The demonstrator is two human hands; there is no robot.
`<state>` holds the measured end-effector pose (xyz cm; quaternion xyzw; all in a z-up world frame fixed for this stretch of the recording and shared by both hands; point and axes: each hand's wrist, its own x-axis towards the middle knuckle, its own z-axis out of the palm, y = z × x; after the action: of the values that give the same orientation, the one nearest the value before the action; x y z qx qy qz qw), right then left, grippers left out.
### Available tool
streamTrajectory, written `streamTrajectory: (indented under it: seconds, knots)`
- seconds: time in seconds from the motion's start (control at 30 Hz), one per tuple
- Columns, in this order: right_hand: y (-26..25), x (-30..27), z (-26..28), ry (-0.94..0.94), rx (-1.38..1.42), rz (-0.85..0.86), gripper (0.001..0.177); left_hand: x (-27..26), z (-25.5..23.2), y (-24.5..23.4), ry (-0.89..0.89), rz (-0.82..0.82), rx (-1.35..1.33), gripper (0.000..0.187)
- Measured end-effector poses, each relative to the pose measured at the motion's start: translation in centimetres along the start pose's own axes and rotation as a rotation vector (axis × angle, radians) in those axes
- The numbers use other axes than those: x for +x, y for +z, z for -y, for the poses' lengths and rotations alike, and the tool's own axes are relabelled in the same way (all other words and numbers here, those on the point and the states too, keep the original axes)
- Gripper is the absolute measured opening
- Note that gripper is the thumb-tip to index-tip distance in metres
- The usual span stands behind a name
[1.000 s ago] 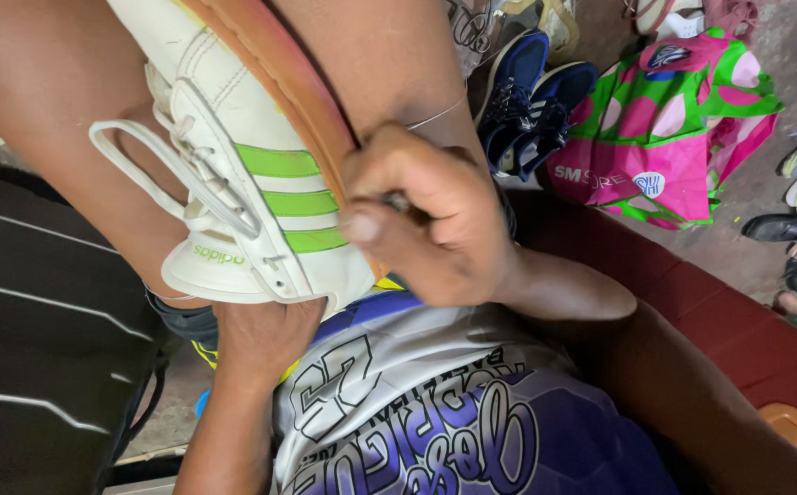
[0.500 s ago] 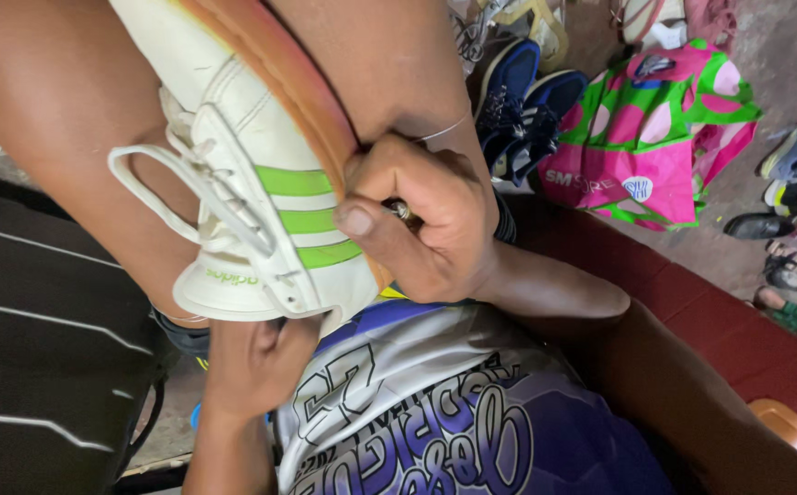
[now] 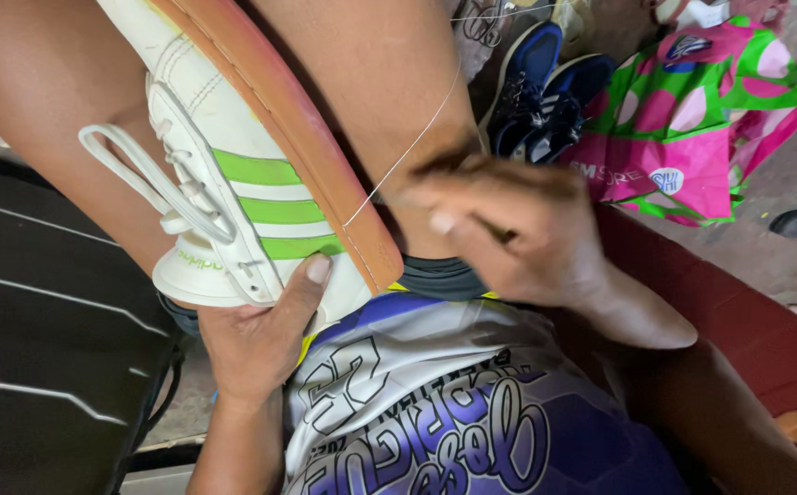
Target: The person is repairing a white and green sneaker by hand-sewing the sole to the upper. They use a needle and white thread to stitch along the edge of the shoe, pulling the thread tight after each pass. The task is performed while sitting on the floor in a cluttered room.
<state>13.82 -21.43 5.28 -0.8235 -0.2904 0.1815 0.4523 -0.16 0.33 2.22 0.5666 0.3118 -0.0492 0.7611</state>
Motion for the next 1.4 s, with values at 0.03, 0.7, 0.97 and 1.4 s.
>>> streamTrajectory:
  seconds: [0.03, 0.7, 0.97, 1.4]
  knots:
    - [0.6, -0.2, 0.2, 0.007, 0.071, 0.034, 0.029, 0.0, 0.1, 0.1, 0.001, -0.011, 0.006, 0.040]
    - [0.1, 1.3, 1.7, -0.095, -0.198, 0.163, 0.031, 0.2, 0.0, 1.0, 0.099, -0.092, 0.241, 0.034]
    - [-0.9, 4.0, 3.2, -0.108, -0.388, 0.332, 0.029, 1.4, -0.7, 1.3, 0.264, -0.052, 0.356, 0.034]
    - [0.7, 5.9, 2.8, -0.141, -0.420, 0.442, 0.020, 2.6, -0.2, 0.4, 0.350, 0.011, 0.382, 0.037]
